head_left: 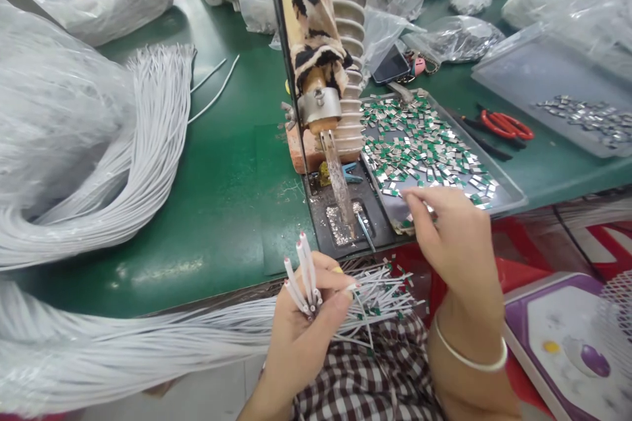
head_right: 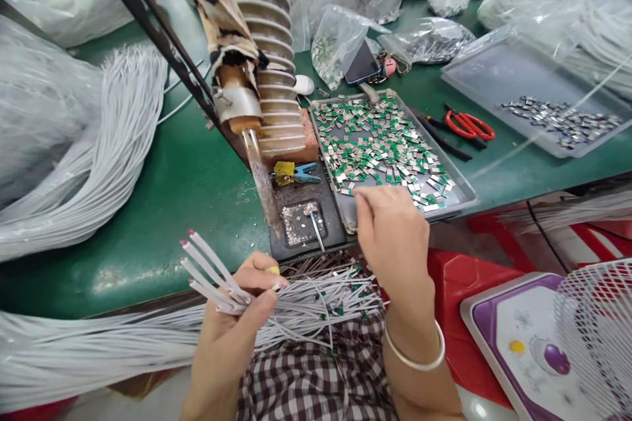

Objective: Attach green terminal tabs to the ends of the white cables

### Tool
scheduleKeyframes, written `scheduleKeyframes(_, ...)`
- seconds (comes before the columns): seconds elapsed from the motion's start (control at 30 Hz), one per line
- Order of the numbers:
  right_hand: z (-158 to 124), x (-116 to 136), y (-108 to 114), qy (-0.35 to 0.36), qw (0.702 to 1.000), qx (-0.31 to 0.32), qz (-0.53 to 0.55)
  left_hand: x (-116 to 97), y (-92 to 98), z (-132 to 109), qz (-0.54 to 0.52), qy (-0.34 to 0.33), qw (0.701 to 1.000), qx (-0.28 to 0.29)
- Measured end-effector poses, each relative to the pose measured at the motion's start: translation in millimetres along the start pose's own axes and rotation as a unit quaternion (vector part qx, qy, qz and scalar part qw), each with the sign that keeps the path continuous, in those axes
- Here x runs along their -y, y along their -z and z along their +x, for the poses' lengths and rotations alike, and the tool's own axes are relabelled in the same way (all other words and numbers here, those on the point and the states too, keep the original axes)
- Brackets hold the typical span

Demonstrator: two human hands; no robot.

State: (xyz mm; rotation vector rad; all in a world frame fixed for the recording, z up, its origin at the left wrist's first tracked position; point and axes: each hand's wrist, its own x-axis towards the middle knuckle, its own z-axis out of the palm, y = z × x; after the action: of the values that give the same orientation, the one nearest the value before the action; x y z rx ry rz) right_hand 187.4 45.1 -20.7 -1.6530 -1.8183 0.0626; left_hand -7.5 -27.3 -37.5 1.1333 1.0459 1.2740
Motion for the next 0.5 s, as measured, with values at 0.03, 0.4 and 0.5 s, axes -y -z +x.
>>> scheduleKeyframes(0.03,7,-9,-6,-0.01,0.997,0.016,-0.074,0,-0.4,0,-0.006,0.0,1.0,-0.003)
scheduleKeyframes(0.4,5,-24,-5,0.023,0.998,0.017,-0.052,-7,-5.3,5,0.002,0.072,0.997,-0.042)
scheduleKeyframes(0.5,2,-17,-3,-0.007,0.999,-0.033,0.003,-8,-7.4,6,-0.022,0.077,0.995,-0.059)
